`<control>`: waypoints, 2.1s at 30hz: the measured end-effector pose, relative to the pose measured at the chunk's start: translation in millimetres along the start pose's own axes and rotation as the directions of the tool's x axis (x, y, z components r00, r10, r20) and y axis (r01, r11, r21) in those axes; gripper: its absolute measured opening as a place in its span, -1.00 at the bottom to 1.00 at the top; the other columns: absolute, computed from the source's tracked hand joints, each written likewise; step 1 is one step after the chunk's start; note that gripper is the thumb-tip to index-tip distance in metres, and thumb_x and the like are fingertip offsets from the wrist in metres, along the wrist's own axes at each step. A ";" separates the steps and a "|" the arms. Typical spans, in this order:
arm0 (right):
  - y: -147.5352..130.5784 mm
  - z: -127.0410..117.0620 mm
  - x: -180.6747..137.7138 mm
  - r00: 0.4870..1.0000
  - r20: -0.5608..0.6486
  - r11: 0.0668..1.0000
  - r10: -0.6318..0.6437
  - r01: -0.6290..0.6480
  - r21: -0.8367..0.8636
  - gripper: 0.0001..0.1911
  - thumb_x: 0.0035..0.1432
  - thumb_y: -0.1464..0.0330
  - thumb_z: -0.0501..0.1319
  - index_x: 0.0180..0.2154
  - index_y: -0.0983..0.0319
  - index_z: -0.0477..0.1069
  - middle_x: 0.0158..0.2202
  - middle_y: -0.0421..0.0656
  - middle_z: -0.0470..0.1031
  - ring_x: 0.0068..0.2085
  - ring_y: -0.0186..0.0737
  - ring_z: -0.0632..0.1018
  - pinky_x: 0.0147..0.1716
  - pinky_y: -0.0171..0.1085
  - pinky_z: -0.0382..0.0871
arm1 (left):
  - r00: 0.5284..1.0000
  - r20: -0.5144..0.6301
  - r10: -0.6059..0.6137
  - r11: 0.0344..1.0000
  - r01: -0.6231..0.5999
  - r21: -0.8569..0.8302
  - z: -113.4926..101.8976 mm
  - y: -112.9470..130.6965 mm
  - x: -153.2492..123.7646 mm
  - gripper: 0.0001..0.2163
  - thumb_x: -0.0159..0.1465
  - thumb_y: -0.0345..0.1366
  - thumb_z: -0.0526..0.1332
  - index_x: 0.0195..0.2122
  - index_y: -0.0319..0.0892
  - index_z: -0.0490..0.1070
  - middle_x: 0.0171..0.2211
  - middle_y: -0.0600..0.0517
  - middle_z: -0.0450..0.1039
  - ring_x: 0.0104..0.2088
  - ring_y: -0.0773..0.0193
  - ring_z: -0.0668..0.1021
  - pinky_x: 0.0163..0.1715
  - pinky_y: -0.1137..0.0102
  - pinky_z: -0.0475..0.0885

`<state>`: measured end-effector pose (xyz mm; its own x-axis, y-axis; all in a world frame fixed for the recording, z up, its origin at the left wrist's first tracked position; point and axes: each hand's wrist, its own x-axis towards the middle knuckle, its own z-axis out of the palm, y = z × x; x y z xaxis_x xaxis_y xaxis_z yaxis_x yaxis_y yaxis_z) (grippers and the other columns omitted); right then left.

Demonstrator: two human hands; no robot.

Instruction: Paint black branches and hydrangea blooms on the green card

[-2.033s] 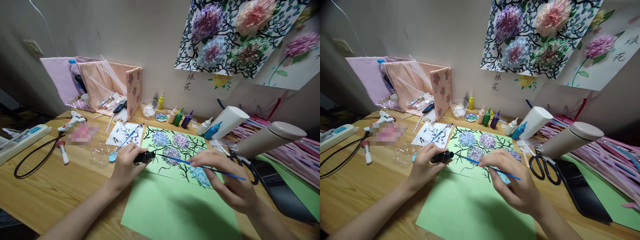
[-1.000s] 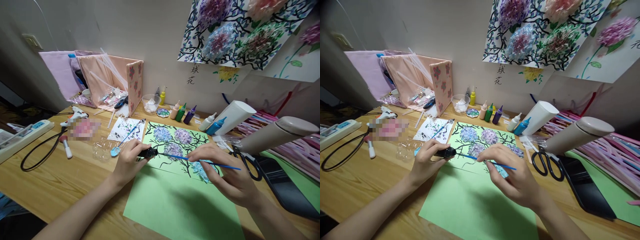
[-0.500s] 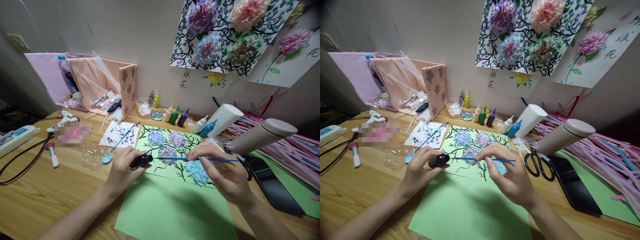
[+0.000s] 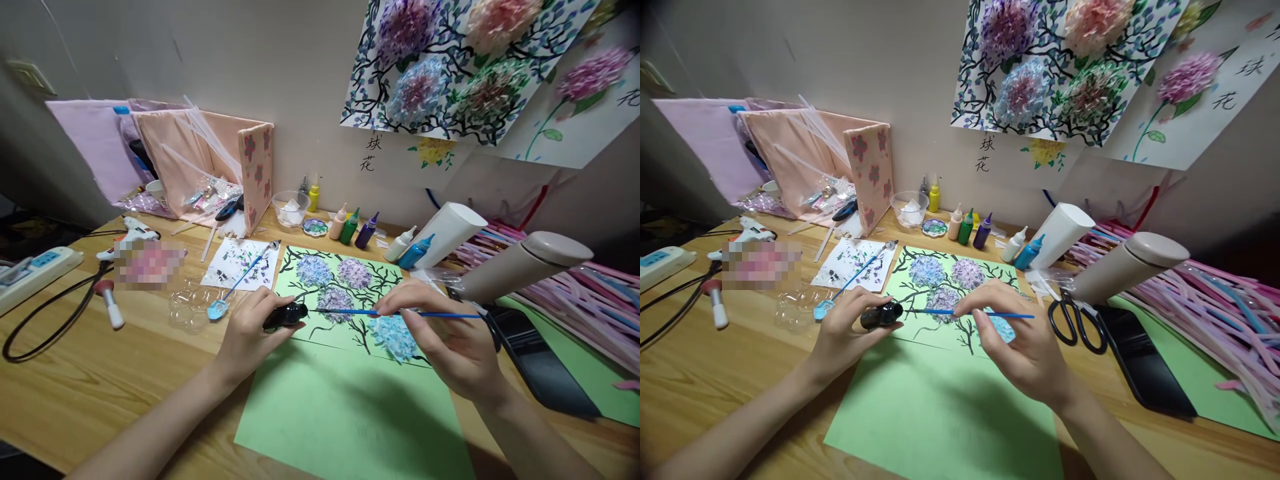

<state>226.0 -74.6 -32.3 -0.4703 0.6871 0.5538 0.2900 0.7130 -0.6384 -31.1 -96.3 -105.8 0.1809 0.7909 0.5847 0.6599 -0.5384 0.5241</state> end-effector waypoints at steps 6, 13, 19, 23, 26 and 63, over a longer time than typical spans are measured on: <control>2.2 1.4 -1.1 1.000 -0.009 0.999 -0.005 0.005 0.035 -0.79 0.17 0.49 0.04 -0.25 0.15 0.40 -0.34 -0.15 0.48 -0.28 -0.19 0.48 -0.26 -0.17 0.34 | 1.000 0.014 0.000 1.000 -0.001 0.005 -1.0 -0.6 0.7 -0.73 0.12 -0.32 0.30 -0.15 -0.17 0.37 -0.35 0.02 0.38 -0.34 0.28 0.45 -0.37 0.41 0.34; 5.4 -5.4 -1.2 0.999 -0.037 1.000 0.009 -0.008 0.028 -0.82 0.19 0.47 0.02 -0.29 0.18 0.38 -0.37 -0.17 0.44 -0.31 -0.21 0.45 -0.28 -0.20 0.28 | 0.999 0.037 -0.028 0.999 0.027 0.038 -2.1 -2.4 1.6 -0.74 0.13 -0.27 0.29 -0.16 -0.17 0.37 -0.35 0.01 0.38 -0.33 0.26 0.44 -0.35 0.39 0.33; 7.5 -11.6 1.4 0.984 0.171 0.995 0.051 -0.035 -0.099 -0.79 0.23 0.42 -0.06 -0.37 0.21 0.31 -0.43 -0.16 0.38 -0.38 -0.26 0.41 -0.38 -0.25 0.25 | 0.998 0.004 -0.070 0.996 0.070 0.047 -6.0 -5.5 4.8 -0.77 0.13 -0.23 0.29 -0.24 -0.19 0.36 -0.36 0.01 0.39 -0.32 0.25 0.44 -0.34 0.38 0.32; 11.4 -3.3 4.6 0.970 0.242 0.976 0.013 0.040 -0.213 -0.80 0.23 0.44 -0.04 -0.33 0.24 0.34 -0.43 -0.15 0.41 -0.38 -0.29 0.41 -0.38 -0.29 0.26 | 0.997 0.011 -0.075 0.996 0.074 0.053 -5.8 -7.9 6.3 -0.79 0.13 -0.22 0.28 -0.25 -0.18 0.36 -0.36 0.02 0.39 -0.33 0.26 0.44 -0.34 0.38 0.32; 15.3 6.2 5.6 0.968 0.250 0.970 -0.017 0.077 -0.230 -0.80 0.23 0.45 -0.03 -0.30 0.25 0.36 -0.42 -0.14 0.44 -0.38 -0.29 0.43 -0.38 -0.31 0.28 | 0.998 0.024 -0.055 0.995 0.053 0.084 -4.6 -8.0 5.9 -0.78 0.13 -0.22 0.29 -0.26 -0.18 0.35 -0.37 0.03 0.39 -0.33 0.25 0.44 -0.34 0.38 0.32; 29.3 13.7 3.1 0.919 0.371 0.956 0.131 -0.018 -0.293 -0.81 0.19 0.45 -0.03 -0.38 0.24 0.33 -0.45 -0.16 0.43 -0.43 -0.30 0.41 -0.41 -0.34 0.22 | 0.998 0.029 -0.054 0.987 0.049 0.152 -7.1 -11.1 7.0 -0.77 0.12 -0.20 0.30 -0.24 -0.16 0.36 -0.37 0.04 0.40 -0.33 0.26 0.44 -0.35 0.37 0.31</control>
<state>221.6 -53.6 -56.6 -0.7037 0.6732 0.2273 0.5297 0.7102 -0.4637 -42.3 -86.8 -103.2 0.1661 0.8272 0.5368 0.7709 -0.4485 0.4524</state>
